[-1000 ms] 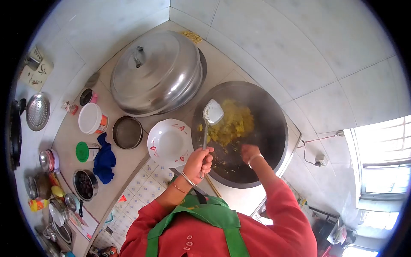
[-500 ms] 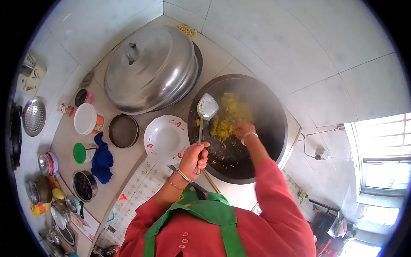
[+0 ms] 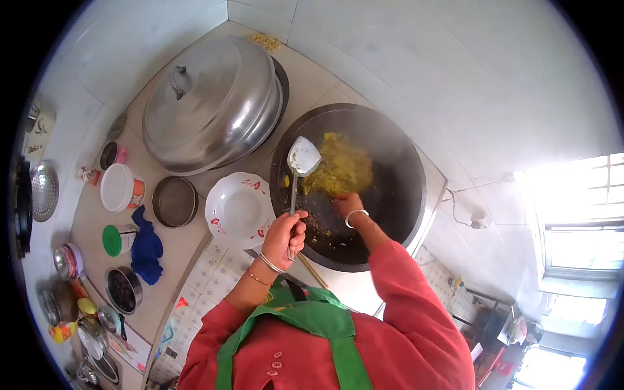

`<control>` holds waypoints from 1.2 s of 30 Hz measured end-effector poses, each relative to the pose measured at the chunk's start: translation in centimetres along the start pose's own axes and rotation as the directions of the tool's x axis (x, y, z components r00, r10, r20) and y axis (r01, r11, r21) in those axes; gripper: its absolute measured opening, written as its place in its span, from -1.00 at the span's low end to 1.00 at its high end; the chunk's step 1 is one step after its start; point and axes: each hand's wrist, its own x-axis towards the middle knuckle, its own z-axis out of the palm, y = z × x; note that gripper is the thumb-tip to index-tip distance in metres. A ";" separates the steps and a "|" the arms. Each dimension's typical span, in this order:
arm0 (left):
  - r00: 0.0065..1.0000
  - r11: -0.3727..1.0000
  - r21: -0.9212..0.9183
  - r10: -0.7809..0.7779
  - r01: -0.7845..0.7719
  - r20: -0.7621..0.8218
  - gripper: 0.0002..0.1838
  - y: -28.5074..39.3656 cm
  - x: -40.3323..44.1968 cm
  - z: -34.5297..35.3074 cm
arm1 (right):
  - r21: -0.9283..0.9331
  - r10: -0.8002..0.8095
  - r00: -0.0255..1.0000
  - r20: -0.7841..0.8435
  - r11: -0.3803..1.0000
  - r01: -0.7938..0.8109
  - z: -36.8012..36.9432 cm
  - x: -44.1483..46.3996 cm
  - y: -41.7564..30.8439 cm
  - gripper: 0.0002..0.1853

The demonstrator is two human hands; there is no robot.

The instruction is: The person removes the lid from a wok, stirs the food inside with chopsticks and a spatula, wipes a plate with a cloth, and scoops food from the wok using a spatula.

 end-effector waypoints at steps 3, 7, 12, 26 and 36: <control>0.955 0.870 -0.396 -0.246 0.293 0.166 -0.94 0.0 0.0 -0.8 | 0.066 0.231 0.939 0.253 0.965 -0.255 -5.4 -2.9 -0.2 -0.77; 0.871 0.339 -0.812 -0.307 0.476 0.383 -0.83 3.3 -0.8 -1.1 | -0.548 0.394 0.893 0.217 0.806 -0.223 -12.7 -5.2 2.1 -0.83; 0.868 0.387 -0.795 -0.372 0.468 0.329 -0.82 3.5 -0.7 -0.9 | -0.324 -0.042 0.999 0.005 0.945 0.042 -4.2 0.4 7.1 -0.79; 0.937 0.719 -0.601 -0.286 0.349 0.201 -0.82 1.3 0.6 0.1 | -0.903 -0.142 0.989 0.029 0.421 0.087 -16.5 8.3 1.9 -0.83; 0.917 0.620 -0.680 -0.321 0.391 0.235 -0.82 1.3 0.2 0.4 | -0.704 -0.203 0.765 0.611 0.302 0.643 -6.2 3.7 -3.1 -0.81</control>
